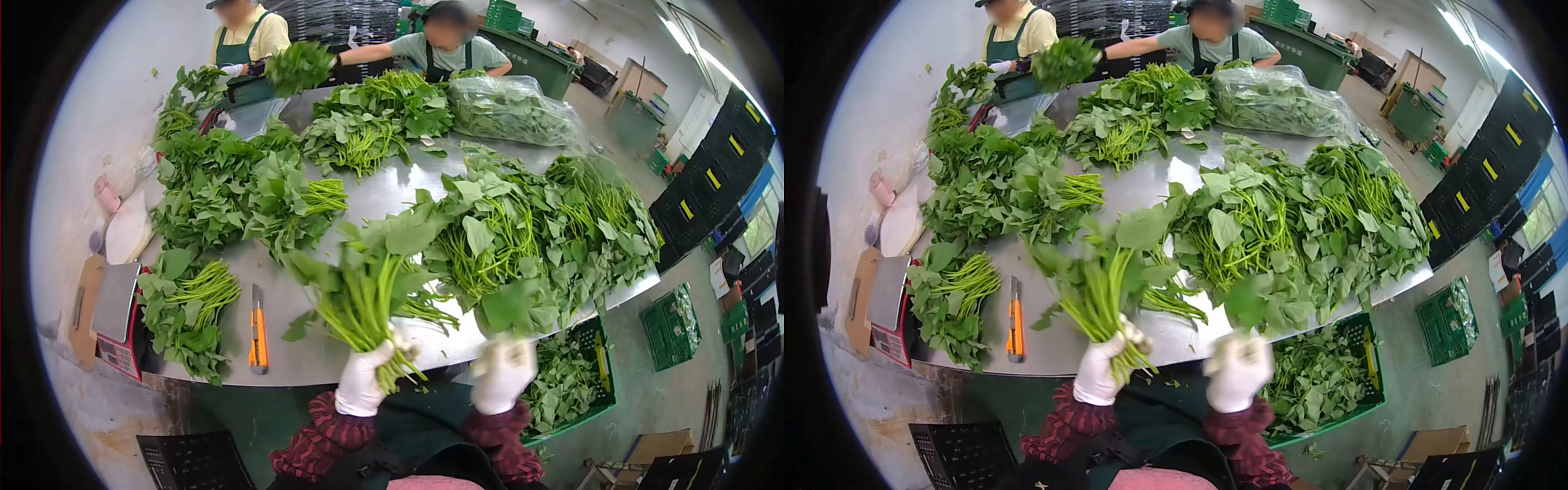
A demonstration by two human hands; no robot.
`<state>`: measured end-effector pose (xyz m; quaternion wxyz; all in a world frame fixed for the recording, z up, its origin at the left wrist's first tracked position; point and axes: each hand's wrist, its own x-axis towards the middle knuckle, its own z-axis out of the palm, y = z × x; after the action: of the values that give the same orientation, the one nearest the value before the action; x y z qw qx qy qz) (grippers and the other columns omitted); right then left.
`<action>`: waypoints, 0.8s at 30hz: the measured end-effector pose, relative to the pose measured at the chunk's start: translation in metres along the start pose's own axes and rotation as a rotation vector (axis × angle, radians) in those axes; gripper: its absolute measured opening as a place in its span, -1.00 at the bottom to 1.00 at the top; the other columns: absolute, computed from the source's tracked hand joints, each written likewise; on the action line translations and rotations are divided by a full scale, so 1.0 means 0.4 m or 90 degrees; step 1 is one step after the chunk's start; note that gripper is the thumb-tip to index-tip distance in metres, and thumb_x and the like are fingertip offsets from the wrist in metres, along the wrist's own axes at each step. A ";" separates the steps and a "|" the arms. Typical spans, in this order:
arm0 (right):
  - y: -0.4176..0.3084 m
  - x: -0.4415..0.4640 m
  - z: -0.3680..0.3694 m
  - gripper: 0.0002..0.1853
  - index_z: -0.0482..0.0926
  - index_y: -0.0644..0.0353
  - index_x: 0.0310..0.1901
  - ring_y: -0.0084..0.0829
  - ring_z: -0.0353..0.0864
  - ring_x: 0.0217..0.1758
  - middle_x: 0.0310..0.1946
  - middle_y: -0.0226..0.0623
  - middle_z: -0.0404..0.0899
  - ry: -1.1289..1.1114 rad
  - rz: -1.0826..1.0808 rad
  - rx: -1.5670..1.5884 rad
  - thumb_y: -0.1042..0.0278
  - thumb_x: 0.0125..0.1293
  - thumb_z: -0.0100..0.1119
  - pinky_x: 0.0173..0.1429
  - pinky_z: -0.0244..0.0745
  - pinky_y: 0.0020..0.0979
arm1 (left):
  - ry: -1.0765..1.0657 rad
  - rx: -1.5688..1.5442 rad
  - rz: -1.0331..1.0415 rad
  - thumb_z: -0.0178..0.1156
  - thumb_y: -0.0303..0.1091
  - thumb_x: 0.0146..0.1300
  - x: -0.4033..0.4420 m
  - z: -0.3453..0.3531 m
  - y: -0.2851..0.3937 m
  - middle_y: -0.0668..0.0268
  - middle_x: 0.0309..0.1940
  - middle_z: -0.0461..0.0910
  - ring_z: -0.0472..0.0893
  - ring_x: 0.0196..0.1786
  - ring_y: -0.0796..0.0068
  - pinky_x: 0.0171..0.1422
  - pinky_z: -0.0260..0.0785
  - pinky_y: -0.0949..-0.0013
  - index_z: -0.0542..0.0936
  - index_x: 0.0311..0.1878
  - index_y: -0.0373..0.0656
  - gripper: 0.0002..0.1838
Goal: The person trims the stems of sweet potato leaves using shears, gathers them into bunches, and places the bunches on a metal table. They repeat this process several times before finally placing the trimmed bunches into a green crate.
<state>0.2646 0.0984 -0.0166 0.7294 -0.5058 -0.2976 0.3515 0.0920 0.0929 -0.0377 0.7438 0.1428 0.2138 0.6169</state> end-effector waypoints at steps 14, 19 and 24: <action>0.227 0.221 0.077 -0.87 0.46 0.18 -0.27 -0.15 0.58 -0.39 -0.49 -0.16 0.54 -0.498 -0.464 -0.910 0.35 0.16 0.07 -0.36 0.48 -0.25 | 0.062 -0.050 0.067 0.10 -0.50 0.26 0.015 -0.054 0.051 0.28 -0.18 0.52 0.49 -0.18 0.44 -0.09 0.39 0.34 0.37 0.13 -0.11 -0.64; 0.243 0.244 0.099 -0.89 0.54 0.13 -0.41 -0.14 0.58 -0.47 -0.57 -0.17 0.55 -0.513 -0.495 -0.831 0.30 0.16 0.11 -0.38 0.47 -0.25 | 0.019 0.018 0.133 0.15 -0.50 0.22 0.017 -0.069 0.060 0.35 -0.32 0.46 0.43 -0.24 0.49 -0.07 0.31 0.37 0.31 0.19 -0.13 -0.54; 0.088 0.120 0.102 -0.87 0.55 0.22 -0.47 -0.24 0.46 -0.65 -0.68 -0.15 0.44 -0.354 -0.373 -0.559 0.40 0.07 0.32 -0.55 0.34 -0.39 | 0.103 0.117 0.119 0.17 -0.62 0.13 0.038 -0.074 0.033 0.33 -0.34 0.49 0.49 -0.31 0.49 -0.15 0.36 0.44 0.41 0.02 -0.26 -0.64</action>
<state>0.2526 0.1675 -0.0337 0.4134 -0.5458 -0.7221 0.0991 0.0684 0.1087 -0.0592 0.6473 0.1795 0.3145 0.6707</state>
